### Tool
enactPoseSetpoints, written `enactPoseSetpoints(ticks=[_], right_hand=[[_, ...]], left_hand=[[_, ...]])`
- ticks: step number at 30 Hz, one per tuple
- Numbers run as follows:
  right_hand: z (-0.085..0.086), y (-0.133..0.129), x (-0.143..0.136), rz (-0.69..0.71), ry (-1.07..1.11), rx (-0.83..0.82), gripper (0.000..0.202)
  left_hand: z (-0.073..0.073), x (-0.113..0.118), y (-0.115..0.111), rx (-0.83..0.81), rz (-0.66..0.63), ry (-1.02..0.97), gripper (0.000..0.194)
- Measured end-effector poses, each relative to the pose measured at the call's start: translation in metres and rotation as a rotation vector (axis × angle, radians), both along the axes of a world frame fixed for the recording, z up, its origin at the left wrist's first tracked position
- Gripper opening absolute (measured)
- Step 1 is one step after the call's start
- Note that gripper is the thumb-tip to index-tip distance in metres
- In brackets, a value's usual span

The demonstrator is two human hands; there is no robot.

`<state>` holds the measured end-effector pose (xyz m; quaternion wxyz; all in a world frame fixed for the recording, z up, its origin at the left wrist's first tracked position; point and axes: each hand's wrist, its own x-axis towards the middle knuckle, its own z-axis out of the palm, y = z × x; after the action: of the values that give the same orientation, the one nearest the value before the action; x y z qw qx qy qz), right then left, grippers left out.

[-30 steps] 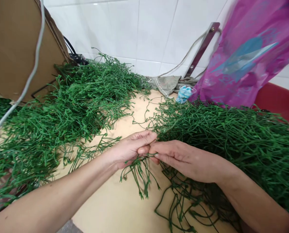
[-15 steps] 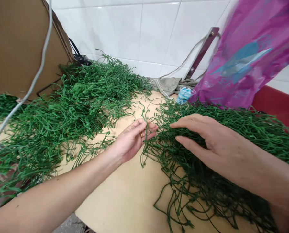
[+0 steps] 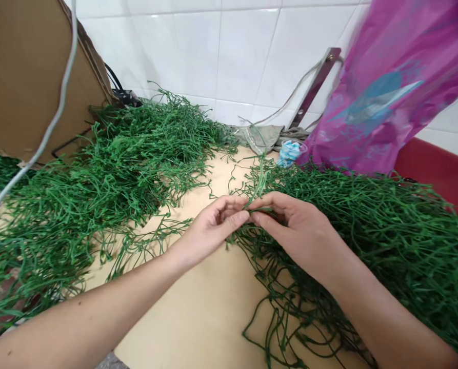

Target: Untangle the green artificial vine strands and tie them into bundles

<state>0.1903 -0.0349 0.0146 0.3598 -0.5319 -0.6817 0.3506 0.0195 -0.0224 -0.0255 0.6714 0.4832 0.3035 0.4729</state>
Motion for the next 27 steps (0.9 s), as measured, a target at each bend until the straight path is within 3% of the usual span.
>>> enactPoseSetpoints(ticks=[8,15,23,27], right_hand=[[0.001,0.005,0.01,0.058,0.064,-0.023,0.011],[0.02,0.0,0.011,0.234,-0.002,-0.141,0.028],[0.016,0.0,0.008,0.096,-0.125,-0.108,0.015],[0.014,-0.001,0.008,0.1,-0.138,-0.114,0.008]], left_hand=[[0.001,-0.002,-0.001,0.016,-0.063,0.141,0.027],[-0.003,-0.002,-0.001,0.037,-0.07,0.18,0.023],[0.0,-0.001,-0.005,0.079,-0.148,0.23,0.024],[0.006,-0.003,-0.005,0.02,-0.161,0.234,0.027]])
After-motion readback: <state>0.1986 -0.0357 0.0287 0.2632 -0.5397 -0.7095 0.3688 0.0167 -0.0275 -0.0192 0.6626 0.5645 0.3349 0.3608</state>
